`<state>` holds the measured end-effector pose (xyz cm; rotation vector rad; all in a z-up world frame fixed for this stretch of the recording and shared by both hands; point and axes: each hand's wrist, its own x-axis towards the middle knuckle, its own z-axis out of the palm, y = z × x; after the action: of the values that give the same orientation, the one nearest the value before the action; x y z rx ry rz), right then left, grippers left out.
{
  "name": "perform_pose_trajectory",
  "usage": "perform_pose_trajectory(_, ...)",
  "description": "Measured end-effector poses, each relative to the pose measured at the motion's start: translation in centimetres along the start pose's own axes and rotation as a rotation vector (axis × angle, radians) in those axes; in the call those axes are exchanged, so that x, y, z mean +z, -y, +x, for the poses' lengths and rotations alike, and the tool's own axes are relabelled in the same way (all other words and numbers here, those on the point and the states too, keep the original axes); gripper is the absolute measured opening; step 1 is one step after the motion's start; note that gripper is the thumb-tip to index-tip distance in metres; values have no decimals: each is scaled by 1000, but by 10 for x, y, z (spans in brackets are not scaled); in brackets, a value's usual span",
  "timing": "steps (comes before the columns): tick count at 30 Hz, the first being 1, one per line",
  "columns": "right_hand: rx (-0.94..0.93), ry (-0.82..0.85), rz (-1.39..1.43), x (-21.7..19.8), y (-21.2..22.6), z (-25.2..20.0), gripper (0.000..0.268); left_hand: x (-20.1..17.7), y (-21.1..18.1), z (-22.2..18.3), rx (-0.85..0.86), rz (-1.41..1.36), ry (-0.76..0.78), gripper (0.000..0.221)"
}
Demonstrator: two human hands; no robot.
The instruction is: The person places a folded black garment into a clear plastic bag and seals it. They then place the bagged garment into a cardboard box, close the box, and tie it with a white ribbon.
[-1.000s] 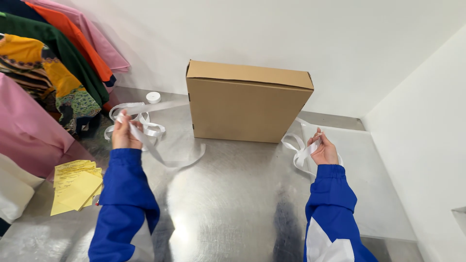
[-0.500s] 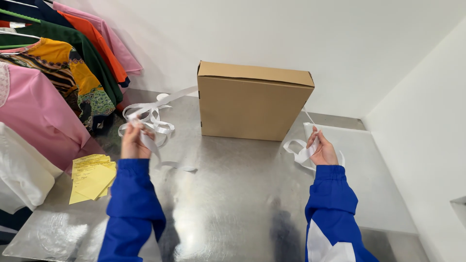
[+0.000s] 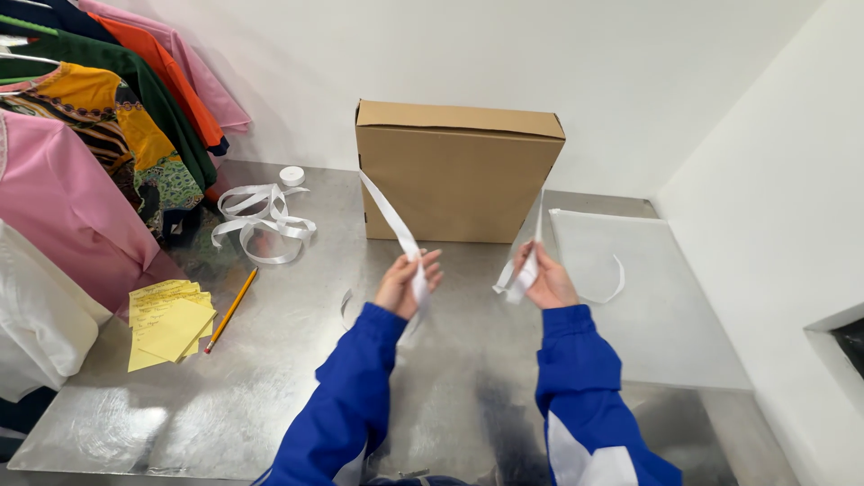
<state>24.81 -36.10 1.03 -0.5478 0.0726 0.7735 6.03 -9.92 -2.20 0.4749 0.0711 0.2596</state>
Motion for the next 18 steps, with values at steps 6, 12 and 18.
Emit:
perform_pose_trajectory(6,48,47,-444,8,-51,-4,35,53,25,3,-177,9,-17,15)
perform_pose_trajectory(12,-52,-30,-684,69,-70,-48,36,37,39,35,-252,240,-18,25)
perform_pose_trajectory(18,-85,-56,-598,71,-67,-48,32,62,20,30,-334,379,-19,38)
